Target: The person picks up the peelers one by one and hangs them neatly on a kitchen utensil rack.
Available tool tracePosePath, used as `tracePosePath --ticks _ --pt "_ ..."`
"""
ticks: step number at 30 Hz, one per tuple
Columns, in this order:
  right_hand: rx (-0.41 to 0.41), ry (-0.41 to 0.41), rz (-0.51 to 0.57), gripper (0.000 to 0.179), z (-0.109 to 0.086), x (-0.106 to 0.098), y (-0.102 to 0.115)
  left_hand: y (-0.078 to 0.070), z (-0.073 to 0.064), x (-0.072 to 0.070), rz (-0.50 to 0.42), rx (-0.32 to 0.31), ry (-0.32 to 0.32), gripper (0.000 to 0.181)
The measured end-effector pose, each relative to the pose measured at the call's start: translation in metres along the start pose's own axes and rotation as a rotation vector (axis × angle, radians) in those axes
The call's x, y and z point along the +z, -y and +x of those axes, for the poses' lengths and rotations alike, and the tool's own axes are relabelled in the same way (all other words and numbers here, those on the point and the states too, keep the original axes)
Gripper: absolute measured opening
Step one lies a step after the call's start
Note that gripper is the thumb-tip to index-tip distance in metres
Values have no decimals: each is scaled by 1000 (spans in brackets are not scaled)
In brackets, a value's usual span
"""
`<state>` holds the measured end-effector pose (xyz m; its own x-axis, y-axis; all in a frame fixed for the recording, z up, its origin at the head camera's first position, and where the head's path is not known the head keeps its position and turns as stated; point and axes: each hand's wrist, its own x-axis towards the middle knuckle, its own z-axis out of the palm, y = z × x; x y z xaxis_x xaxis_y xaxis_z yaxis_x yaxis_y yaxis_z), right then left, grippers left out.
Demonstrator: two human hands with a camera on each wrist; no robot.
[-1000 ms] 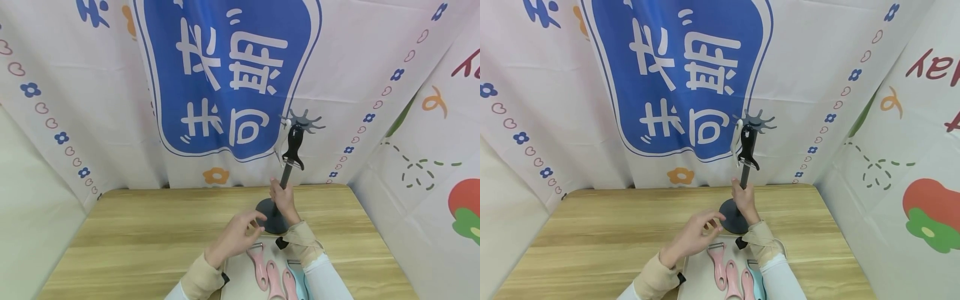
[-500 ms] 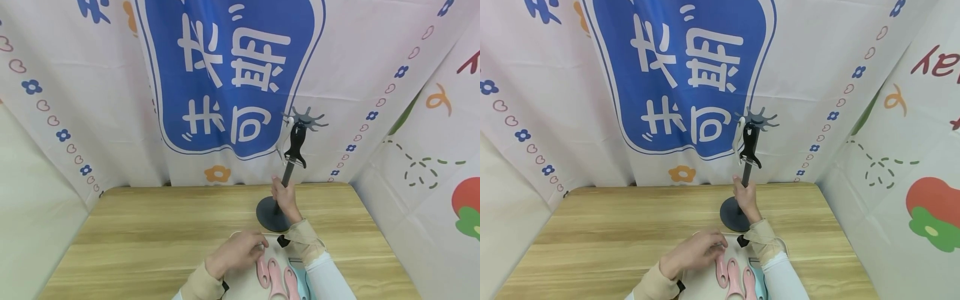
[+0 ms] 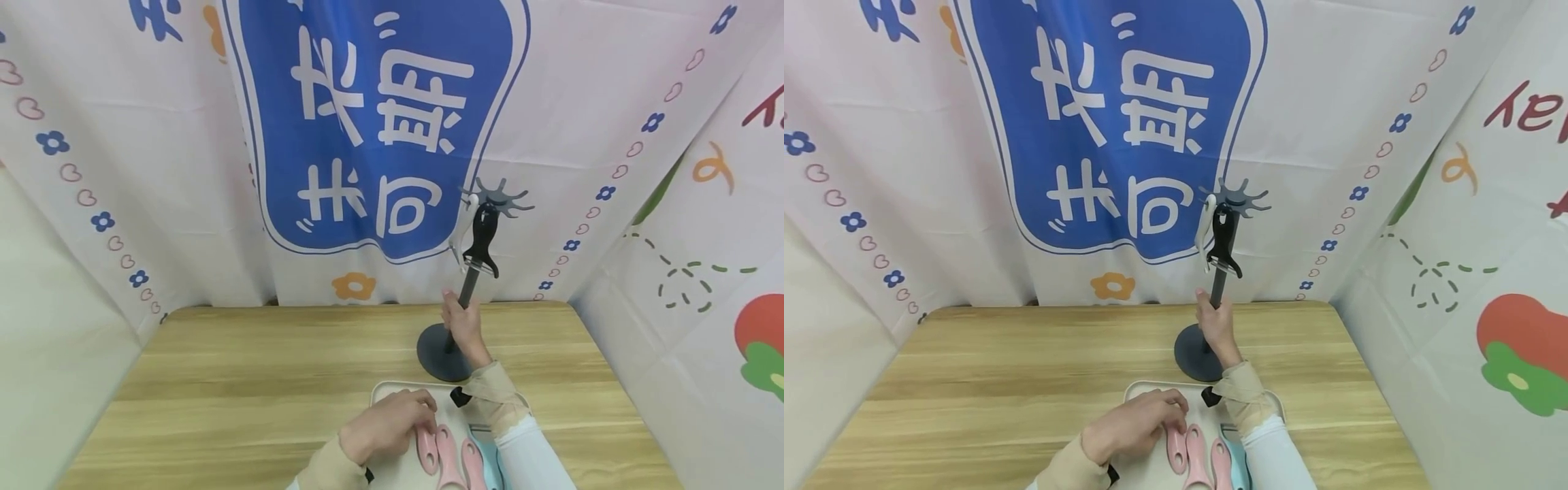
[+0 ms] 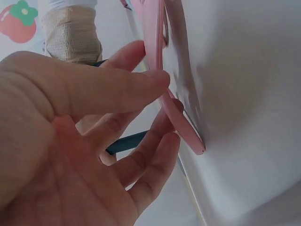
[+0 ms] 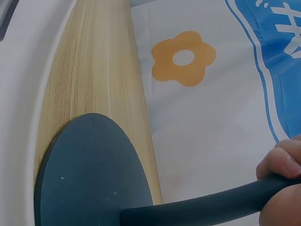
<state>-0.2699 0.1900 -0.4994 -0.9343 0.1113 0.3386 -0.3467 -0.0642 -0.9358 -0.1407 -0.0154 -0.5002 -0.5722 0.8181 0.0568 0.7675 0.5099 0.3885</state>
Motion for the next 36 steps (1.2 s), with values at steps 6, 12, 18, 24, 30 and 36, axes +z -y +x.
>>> tracePosePath --ticks 6,12,18,24,30,36 --pt "5 9 7 59 0 0 1 -3 1 4 54 -72 44 49" --pt "10 7 2 59 -2 0 1 -5 2 6 106 -116 76 44" --pt "17 0 -14 60 -1 -1 1 -6 2 2 114 -116 62 40" --pt "14 0 1 59 -1 0 3 -6 -1 -4 131 -77 -13 32" --pt "23 -2 10 59 -1 1 4 -5 -4 -13 59 -48 -22 26" --pt "21 9 29 59 -2 1 2 -4 -4 -18 -117 -72 -15 21"
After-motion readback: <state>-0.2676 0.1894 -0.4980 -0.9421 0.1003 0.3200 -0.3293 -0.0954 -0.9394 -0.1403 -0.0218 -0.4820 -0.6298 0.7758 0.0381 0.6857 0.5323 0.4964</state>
